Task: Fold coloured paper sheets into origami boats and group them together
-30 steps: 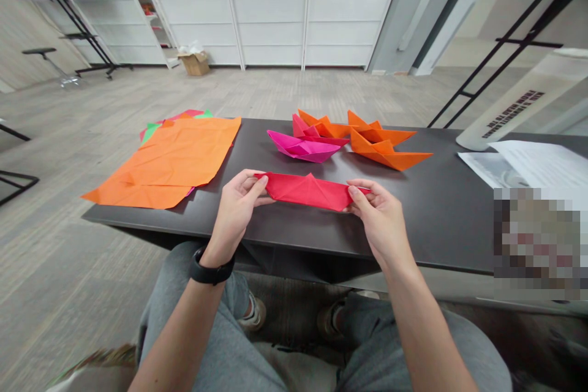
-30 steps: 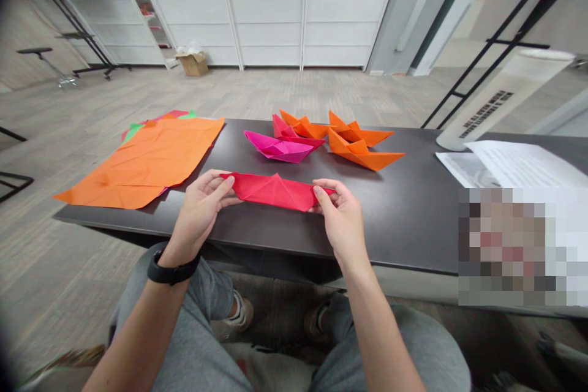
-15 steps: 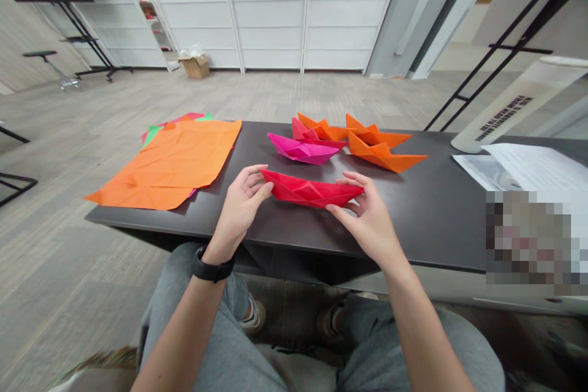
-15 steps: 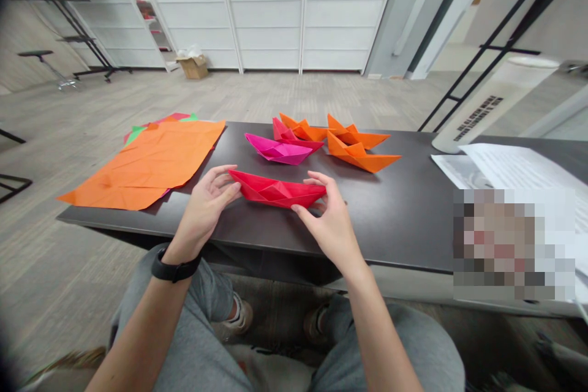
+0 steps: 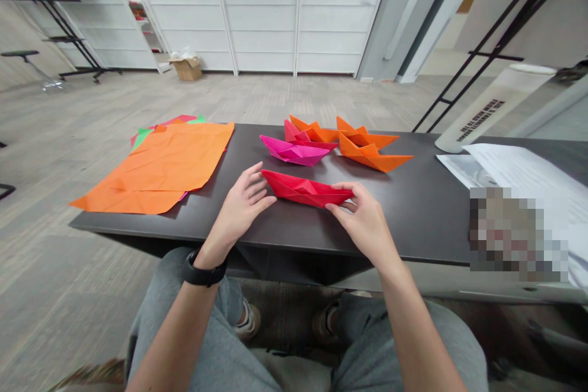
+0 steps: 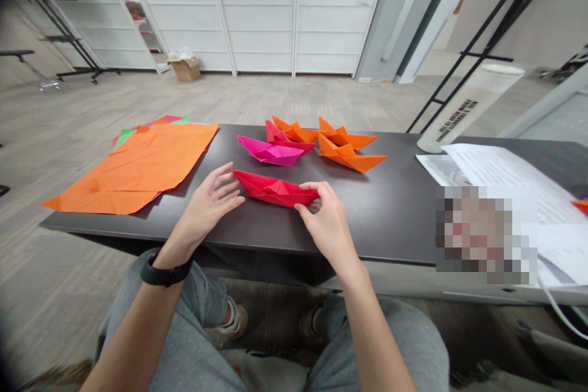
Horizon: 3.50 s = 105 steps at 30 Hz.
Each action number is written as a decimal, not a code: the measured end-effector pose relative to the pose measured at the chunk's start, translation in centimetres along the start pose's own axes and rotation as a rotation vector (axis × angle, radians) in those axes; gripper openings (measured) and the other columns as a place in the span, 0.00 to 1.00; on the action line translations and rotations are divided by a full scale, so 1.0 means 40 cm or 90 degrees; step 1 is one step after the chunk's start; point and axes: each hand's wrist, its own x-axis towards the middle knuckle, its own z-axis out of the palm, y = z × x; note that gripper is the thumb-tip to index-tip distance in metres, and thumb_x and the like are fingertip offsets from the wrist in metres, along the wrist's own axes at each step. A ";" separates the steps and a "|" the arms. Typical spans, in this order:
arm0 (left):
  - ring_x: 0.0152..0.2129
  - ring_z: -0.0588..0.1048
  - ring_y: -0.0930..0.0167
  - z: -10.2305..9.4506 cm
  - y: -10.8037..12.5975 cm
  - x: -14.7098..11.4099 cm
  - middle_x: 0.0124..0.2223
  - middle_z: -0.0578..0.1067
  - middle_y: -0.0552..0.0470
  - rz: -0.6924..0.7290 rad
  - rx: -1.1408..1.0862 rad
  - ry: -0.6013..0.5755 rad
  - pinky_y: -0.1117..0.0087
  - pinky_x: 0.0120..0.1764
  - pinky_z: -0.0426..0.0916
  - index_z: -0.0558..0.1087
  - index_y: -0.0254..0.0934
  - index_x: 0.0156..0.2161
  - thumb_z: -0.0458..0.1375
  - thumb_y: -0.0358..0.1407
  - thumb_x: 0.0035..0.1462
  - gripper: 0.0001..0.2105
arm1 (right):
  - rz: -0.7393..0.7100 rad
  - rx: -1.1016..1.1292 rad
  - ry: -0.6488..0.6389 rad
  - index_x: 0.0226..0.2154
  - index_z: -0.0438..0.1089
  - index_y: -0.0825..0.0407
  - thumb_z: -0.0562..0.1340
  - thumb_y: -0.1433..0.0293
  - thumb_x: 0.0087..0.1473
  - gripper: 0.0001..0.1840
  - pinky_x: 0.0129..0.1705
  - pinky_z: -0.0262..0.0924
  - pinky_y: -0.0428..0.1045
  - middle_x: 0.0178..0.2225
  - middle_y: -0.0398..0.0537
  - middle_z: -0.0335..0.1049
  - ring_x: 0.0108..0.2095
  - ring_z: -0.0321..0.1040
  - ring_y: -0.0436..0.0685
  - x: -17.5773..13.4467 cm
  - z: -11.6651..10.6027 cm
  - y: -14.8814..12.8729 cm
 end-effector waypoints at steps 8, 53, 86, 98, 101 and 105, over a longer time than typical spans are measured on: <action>0.60 0.69 0.56 -0.004 -0.009 0.003 0.61 0.69 0.40 0.007 0.022 0.010 0.52 0.59 0.65 0.64 0.43 0.60 0.70 0.36 0.45 0.36 | -0.013 -0.011 0.130 0.41 0.70 0.49 0.72 0.64 0.45 0.20 0.49 0.72 0.60 0.44 0.50 0.73 0.43 0.74 0.62 0.041 -0.181 0.051; 0.60 0.69 0.55 -0.010 -0.016 0.005 0.59 0.70 0.40 0.000 0.021 -0.001 0.49 0.59 0.66 0.63 0.40 0.60 0.69 0.39 0.47 0.35 | -0.109 -0.590 -0.033 0.38 0.80 0.49 0.64 0.67 0.59 0.08 0.42 0.62 0.52 0.40 0.46 0.82 0.40 0.77 0.61 0.209 -0.234 -0.014; 0.58 0.71 0.55 -0.011 -0.016 0.006 0.59 0.70 0.39 -0.010 0.016 -0.004 0.49 0.58 0.68 0.63 0.39 0.60 0.69 0.38 0.47 0.35 | -0.356 -0.251 0.111 0.46 0.74 0.46 0.60 0.70 0.62 0.11 0.49 0.66 0.56 0.45 0.50 0.75 0.48 0.72 0.61 -0.063 -0.166 -0.301; 0.58 0.71 0.54 -0.013 -0.021 0.007 0.59 0.71 0.37 0.006 0.050 -0.011 0.50 0.57 0.69 0.62 0.39 0.60 0.67 0.40 0.48 0.35 | 0.030 -0.658 0.068 0.56 0.70 0.52 0.55 0.65 0.63 0.21 0.32 0.64 0.52 0.32 0.52 0.81 0.35 0.78 0.64 0.042 -0.144 -0.016; 0.58 0.72 0.54 -0.013 -0.021 0.007 0.59 0.71 0.37 0.005 0.038 -0.006 0.48 0.57 0.68 0.62 0.38 0.60 0.68 0.39 0.48 0.35 | 0.039 -0.644 0.062 0.57 0.70 0.52 0.55 0.64 0.64 0.22 0.34 0.65 0.53 0.34 0.53 0.81 0.37 0.78 0.65 0.037 -0.140 -0.027; 0.57 0.72 0.55 -0.011 -0.019 0.008 0.58 0.71 0.37 0.005 0.035 -0.004 0.48 0.58 0.67 0.62 0.38 0.60 0.68 0.39 0.48 0.35 | 0.074 -0.611 0.046 0.59 0.69 0.53 0.55 0.64 0.65 0.23 0.38 0.66 0.55 0.36 0.55 0.81 0.41 0.77 0.69 0.038 -0.130 -0.059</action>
